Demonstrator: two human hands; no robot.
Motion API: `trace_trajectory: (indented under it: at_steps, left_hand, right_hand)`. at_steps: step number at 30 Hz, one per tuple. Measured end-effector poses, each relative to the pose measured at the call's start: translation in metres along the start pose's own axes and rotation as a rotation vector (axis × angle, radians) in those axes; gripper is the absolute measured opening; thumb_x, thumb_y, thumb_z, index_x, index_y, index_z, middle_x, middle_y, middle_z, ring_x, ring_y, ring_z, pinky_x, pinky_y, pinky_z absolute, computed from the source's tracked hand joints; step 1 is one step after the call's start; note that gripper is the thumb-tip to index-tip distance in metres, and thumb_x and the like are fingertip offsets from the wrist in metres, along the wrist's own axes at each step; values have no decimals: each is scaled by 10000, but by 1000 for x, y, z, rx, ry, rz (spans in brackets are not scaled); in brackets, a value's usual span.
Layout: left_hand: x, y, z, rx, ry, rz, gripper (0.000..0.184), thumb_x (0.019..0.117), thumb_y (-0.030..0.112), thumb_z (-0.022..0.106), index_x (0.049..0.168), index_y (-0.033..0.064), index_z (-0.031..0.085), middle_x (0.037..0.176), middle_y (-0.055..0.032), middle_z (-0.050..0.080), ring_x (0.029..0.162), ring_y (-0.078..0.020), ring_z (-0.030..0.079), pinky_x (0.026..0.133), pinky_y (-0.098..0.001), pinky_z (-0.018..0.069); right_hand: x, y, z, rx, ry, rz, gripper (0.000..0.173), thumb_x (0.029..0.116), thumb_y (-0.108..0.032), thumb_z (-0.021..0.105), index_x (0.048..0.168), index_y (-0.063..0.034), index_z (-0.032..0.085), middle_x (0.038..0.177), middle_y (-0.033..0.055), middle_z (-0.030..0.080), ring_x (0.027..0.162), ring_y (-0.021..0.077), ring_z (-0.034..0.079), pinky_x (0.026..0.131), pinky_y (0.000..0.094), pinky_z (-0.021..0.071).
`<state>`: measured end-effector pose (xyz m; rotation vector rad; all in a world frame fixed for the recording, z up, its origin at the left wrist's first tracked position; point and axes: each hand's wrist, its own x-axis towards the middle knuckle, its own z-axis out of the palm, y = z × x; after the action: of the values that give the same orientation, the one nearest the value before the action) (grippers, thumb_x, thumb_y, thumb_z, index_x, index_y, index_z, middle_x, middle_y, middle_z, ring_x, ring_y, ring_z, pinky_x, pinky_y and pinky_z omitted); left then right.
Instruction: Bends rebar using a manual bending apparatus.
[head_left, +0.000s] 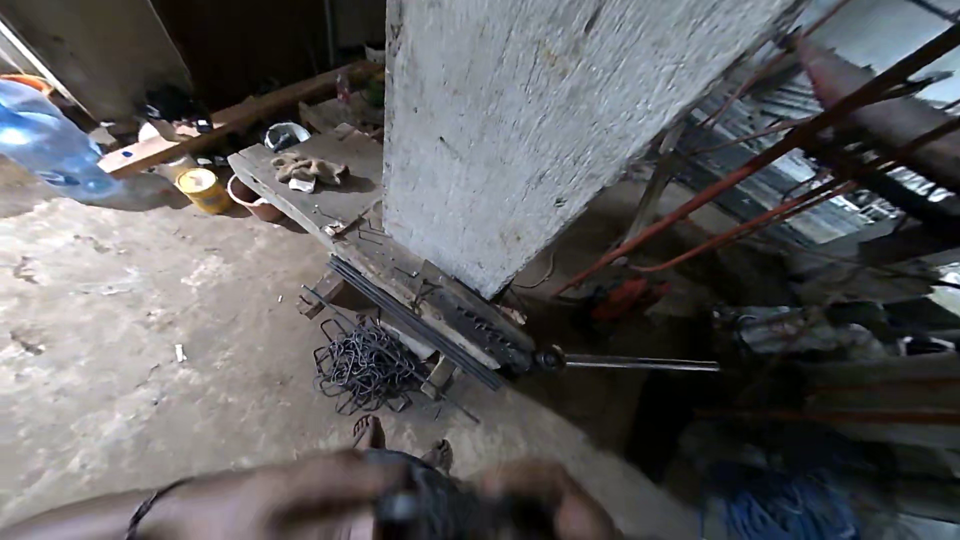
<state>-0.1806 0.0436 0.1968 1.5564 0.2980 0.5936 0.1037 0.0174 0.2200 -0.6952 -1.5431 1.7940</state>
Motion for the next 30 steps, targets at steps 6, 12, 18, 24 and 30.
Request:
trace_trajectory:
  at_steps: [6, 12, 18, 24, 30]
  left_hand:
    - [15, -97, -11, -668, 822, -140, 326, 1110, 207, 360, 1375, 127, 533, 816, 14, 554, 657, -90, 540, 607, -250, 501]
    - [-24, -172, -19, -936, 1160, -59, 329, 1131, 218, 253, 1362, 166, 481, 725, 41, 501, 567, -73, 483, 543, -227, 461]
    - [-61, -230, -16, -959, 1262, -298, 397, 1132, 240, 326, 1514, 156, 389, 988, -58, 651, 805, -159, 644, 728, -333, 563]
    - [-99, -259, -9, -1048, 1261, -544, 456, 1112, 186, 403, 1566, 216, 367, 1102, -111, 665, 896, -235, 684, 836, -461, 586]
    - [-108, -264, -10, -1093, 1291, -526, 455, 1110, 185, 419, 1562, 221, 380, 1060, -114, 671, 902, -255, 695, 851, -478, 592]
  right_hand:
    - [89, 83, -15, 670, 383, 146, 563, 1128, -396, 243, 1148, 15, 627, 958, 124, 706, 904, 225, 717, 918, 428, 600]
    - [83, 165, 4, 331, 365, 455, 335, 1101, -106, 405, 1359, 57, 543, 1081, 168, 706, 904, 237, 716, 855, 406, 614]
    - [91, 220, 21, 229, 425, 654, 283, 1073, -24, 468, 1333, 50, 552, 1058, 157, 705, 887, 226, 723, 834, 386, 626]
    - [99, 272, 28, 138, 425, 862, 304, 1058, -36, 523, 1353, 25, 565, 1063, 152, 690, 843, 220, 713, 782, 380, 628]
    - [112, 285, 27, 44, 397, 892, 270, 1051, -28, 535, 1308, 24, 600, 1054, 145, 709, 850, 195, 718, 789, 348, 620]
